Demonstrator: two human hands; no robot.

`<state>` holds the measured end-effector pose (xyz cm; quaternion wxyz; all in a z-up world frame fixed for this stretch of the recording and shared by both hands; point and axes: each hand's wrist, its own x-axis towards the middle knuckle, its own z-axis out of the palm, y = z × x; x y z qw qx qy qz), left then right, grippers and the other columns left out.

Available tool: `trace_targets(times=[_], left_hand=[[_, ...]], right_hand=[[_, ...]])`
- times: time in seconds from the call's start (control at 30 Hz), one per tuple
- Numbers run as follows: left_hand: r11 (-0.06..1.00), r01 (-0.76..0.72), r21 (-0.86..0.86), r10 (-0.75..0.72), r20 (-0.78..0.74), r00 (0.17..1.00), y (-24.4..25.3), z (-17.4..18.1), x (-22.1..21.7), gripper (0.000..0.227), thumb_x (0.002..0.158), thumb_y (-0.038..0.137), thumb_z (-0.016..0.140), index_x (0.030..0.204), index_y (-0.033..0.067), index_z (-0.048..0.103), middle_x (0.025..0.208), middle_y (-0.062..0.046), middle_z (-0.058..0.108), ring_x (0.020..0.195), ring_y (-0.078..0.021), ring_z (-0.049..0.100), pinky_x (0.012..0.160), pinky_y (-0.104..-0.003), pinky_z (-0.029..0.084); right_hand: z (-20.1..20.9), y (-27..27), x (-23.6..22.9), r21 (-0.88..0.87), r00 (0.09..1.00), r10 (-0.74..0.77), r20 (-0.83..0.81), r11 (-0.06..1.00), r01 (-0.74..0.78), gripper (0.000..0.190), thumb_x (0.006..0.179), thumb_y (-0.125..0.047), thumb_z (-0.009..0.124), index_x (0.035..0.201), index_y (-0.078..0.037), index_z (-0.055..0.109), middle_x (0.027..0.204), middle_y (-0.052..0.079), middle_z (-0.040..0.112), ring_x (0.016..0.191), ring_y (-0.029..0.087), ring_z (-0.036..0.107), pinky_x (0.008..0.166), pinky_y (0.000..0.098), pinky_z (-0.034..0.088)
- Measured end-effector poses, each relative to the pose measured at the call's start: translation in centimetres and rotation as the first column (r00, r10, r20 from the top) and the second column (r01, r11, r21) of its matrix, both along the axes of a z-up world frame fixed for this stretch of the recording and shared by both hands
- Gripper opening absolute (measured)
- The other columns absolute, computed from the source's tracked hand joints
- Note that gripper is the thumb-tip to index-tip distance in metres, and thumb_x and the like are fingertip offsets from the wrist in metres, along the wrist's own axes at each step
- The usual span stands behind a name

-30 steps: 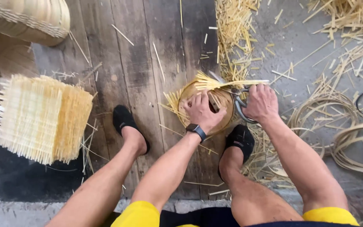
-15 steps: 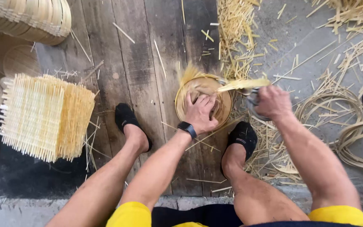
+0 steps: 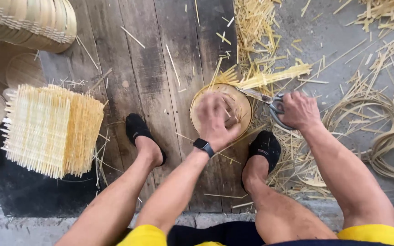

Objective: Constructing a bamboo steamer lid by weaving strips around a frame and trimming the edges with scissors.

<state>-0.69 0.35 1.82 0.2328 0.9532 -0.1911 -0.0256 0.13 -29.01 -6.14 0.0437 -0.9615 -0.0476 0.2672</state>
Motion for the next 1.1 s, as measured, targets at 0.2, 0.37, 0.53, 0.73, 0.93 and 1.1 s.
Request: trace_targets(times=[0.2,0.37,0.53,0.73,0.93,1.1], left_hand=[[0.992,-0.126,0.022,0.127,-0.255,0.959,0.3,-3.3,-0.5,0.127,0.053,0.036,0.091,0.162,0.0197,0.028,0.155,-0.015,0.036,0.148,-0.0437,0.033,0.128,-0.061,0.031],[0.976,-0.114,0.185,0.176,-0.364,0.915,-0.6,1.4,1.5,0.129,0.049,0.037,0.098,0.156,0.0352,0.027,0.16,-0.023,0.012,0.146,-0.0531,0.023,0.11,-0.069,0.033],[0.978,-0.142,0.154,0.189,-0.356,0.915,-0.6,-0.6,0.5,0.123,0.054,0.031,0.095,0.155,0.0408,0.025,0.161,-0.029,0.006,0.14,-0.0568,0.03,0.106,-0.071,0.035],[0.976,0.13,0.175,-0.06,-0.359,0.932,1.0,0.5,0.9,0.113,0.06,0.013,0.086,0.153,0.0443,0.031,0.165,-0.02,0.012,0.136,-0.0563,0.036,0.114,-0.065,0.035],[0.941,0.29,0.172,-0.226,-0.313,0.922,1.9,0.1,1.7,0.111,0.053,0.007,0.087,0.148,0.0439,0.042,0.162,-0.012,0.016,0.136,-0.0546,0.036,0.116,-0.064,0.032],[0.892,0.424,0.156,-0.353,-0.342,0.871,2.4,1.8,2.3,0.104,0.053,0.014,0.091,0.143,0.0405,0.046,0.164,-0.008,0.021,0.138,-0.0508,0.036,0.118,-0.062,0.032]], right_hand=[[3.2,4.3,2.1,-0.069,0.909,0.132,0.395,0.991,-0.115,0.066,0.076,-0.06,0.066,0.102,0.001,0.067,0.098,0.018,0.066,0.091,0.029,0.066,0.082,0.0413,0.058],[-1.5,-0.3,1.0,-0.05,0.999,0.053,-0.007,0.997,-0.053,0.049,0.106,-0.049,0.053,0.116,-0.003,0.066,0.105,0.017,0.068,0.094,0.026,0.068,0.081,0.0413,0.06],[3.5,2.7,2.3,-0.046,1.0,0.029,-0.008,0.998,-0.03,0.058,0.096,-0.056,0.06,0.117,-0.002,0.064,0.106,0.018,0.065,0.093,0.026,0.065,0.076,0.0406,0.058],[2.3,2.2,2.4,-0.075,0.991,0.087,0.099,0.994,-0.079,0.055,0.085,-0.049,0.064,0.118,-0.006,0.064,0.108,0.014,0.067,0.101,0.025,0.065,0.085,0.0402,0.056],[3.7,2.1,2.1,-0.014,0.999,-0.031,-0.017,0.999,0.031,0.066,0.095,-0.064,0.061,0.112,0.0,0.063,0.102,0.018,0.066,0.096,0.027,0.066,0.082,0.0422,0.056],[0.6,2.3,2.2,-0.018,0.995,0.048,-0.089,0.999,-0.05,0.048,0.091,-0.046,0.063,0.116,-0.006,0.064,0.1,0.012,0.068,0.084,0.023,0.069,0.074,0.04,0.06]])
